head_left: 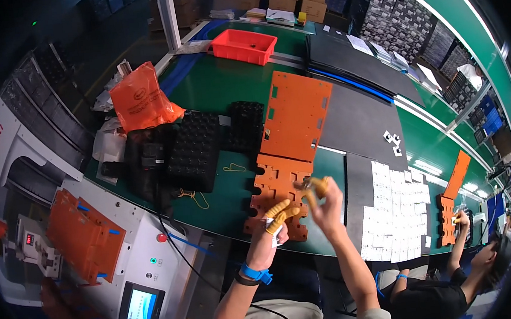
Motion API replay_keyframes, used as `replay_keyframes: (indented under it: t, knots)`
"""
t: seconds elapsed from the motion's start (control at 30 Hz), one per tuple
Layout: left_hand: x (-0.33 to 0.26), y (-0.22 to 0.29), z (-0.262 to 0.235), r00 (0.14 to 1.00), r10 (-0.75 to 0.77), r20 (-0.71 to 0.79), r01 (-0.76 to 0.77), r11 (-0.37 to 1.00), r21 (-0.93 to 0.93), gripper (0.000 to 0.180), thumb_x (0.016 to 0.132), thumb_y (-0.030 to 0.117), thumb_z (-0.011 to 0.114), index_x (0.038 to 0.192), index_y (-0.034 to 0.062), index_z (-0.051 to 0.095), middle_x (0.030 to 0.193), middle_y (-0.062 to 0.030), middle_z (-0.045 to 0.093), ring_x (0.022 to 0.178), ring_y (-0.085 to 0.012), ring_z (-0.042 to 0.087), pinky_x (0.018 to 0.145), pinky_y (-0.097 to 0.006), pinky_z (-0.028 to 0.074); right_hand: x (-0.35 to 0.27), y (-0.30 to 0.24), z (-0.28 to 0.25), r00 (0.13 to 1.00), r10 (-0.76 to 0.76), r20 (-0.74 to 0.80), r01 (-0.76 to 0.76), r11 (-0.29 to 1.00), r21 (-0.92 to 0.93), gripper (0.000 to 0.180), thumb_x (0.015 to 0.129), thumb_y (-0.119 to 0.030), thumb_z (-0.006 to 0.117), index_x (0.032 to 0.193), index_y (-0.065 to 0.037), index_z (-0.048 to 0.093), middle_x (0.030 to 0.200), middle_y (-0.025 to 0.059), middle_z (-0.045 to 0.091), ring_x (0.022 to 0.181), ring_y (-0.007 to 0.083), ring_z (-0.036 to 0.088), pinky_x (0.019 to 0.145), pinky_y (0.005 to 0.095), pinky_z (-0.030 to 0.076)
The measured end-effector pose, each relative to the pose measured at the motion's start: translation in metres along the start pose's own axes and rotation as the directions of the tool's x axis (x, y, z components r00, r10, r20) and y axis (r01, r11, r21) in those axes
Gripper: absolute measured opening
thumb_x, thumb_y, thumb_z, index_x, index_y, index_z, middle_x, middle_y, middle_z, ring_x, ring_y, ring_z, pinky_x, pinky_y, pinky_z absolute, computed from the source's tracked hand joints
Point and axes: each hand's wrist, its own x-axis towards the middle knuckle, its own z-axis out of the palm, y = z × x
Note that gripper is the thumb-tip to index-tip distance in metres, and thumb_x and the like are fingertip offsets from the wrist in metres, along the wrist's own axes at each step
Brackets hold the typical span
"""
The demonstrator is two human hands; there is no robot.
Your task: Assembling and labeling plastic components at a factory workstation.
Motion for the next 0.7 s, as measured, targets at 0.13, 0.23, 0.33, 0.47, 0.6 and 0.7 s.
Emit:
replay_keyframes:
  t: [0.13, 0.23, 0.33, 0.47, 0.6, 0.7]
  knots:
    - [0.003, -0.008, -0.036, 0.997, 0.031, -0.064, -0.03, 0.999, 0.016, 0.044, 0.105, 0.034, 0.044, 0.132, 0.0018, 0.057, 0.096, -0.0014, 0.058, 0.064, -0.0075, 0.039, 0.06, -0.025, 0.035, 0.017, 0.059, -0.002, 0.799, 0.573, 0.182, -0.571, 0.818, -0.069, 0.022, 0.093, -0.013, 0.067, 0.085, 0.007, 0.069, 0.062, 0.0041, 0.053, 0.06, 0.0072, 0.042, 0.053, 0.0302, 0.036]
    - [0.008, -0.007, -0.044, 0.999, 0.019, -0.034, -0.024, 0.988, -0.152, 0.039, 0.104, 0.029, 0.044, 0.128, 0.0017, 0.06, 0.102, -0.0042, 0.062, 0.066, -0.0091, 0.044, 0.062, -0.025, 0.036, 0.005, 0.108, 0.005, 0.715, 0.626, 0.31, -0.669, 0.742, 0.045, 0.025, 0.088, -0.013, 0.064, 0.093, 0.01, 0.073, 0.065, 0.0028, 0.061, 0.059, 0.007, 0.05, 0.05, 0.0295, 0.035]
    - [0.01, -0.001, -0.049, 0.999, -0.017, -0.045, 0.002, 0.952, -0.306, 0.038, 0.101, 0.026, 0.048, 0.125, 0.0004, 0.061, 0.107, -0.0085, 0.064, 0.071, -0.0138, 0.049, 0.066, -0.028, 0.039, 0.003, 0.11, 0.013, 0.511, 0.751, 0.418, -0.816, 0.577, -0.039, 0.028, 0.081, -0.003, 0.051, 0.1, 0.01, 0.068, 0.067, 0.0027, 0.058, 0.059, 0.0088, 0.05, 0.049, 0.0278, 0.035]
    - [0.012, 0.006, -0.043, 0.998, -0.06, -0.031, 0.04, 0.9, -0.434, 0.042, 0.095, 0.028, 0.052, 0.124, -0.0024, 0.061, 0.109, -0.0138, 0.063, 0.079, -0.0197, 0.051, 0.071, -0.031, 0.041, 0.01, 0.115, 0.019, 0.362, 0.741, 0.565, -0.905, 0.426, 0.021, 0.017, 0.09, -0.014, 0.055, 0.083, -0.002, 0.065, 0.064, -0.0011, 0.054, 0.05, 0.008, 0.039, 0.046, 0.0273, 0.029]
    - [0.022, 0.003, -0.051, 0.995, -0.096, 0.019, 0.091, 0.847, -0.524, 0.042, 0.1, 0.027, 0.048, 0.128, -0.0032, 0.057, 0.117, -0.0178, 0.061, 0.089, -0.0239, 0.055, 0.081, -0.034, 0.045, 0.025, 0.116, 0.013, 0.307, 0.758, 0.576, -0.908, 0.414, -0.062, 0.025, 0.091, -0.026, 0.062, 0.078, -0.005, 0.064, 0.06, -0.0019, 0.051, 0.047, 0.009, 0.038, 0.045, 0.027, 0.028]
    - [0.027, 0.001, -0.057, 0.992, -0.124, 0.033, 0.119, 0.794, -0.596, 0.041, 0.105, 0.027, 0.043, 0.129, -0.0031, 0.055, 0.129, -0.0197, 0.058, 0.099, -0.0272, 0.059, 0.089, -0.037, 0.048, 0.053, 0.113, 0.003, 0.448, 0.713, 0.539, -0.553, 0.695, -0.46, 0.04, 0.082, -0.042, 0.075, 0.082, -0.002, 0.072, 0.062, 0.005, 0.059, 0.055, 0.0192, 0.06, 0.054, 0.0337, 0.049]
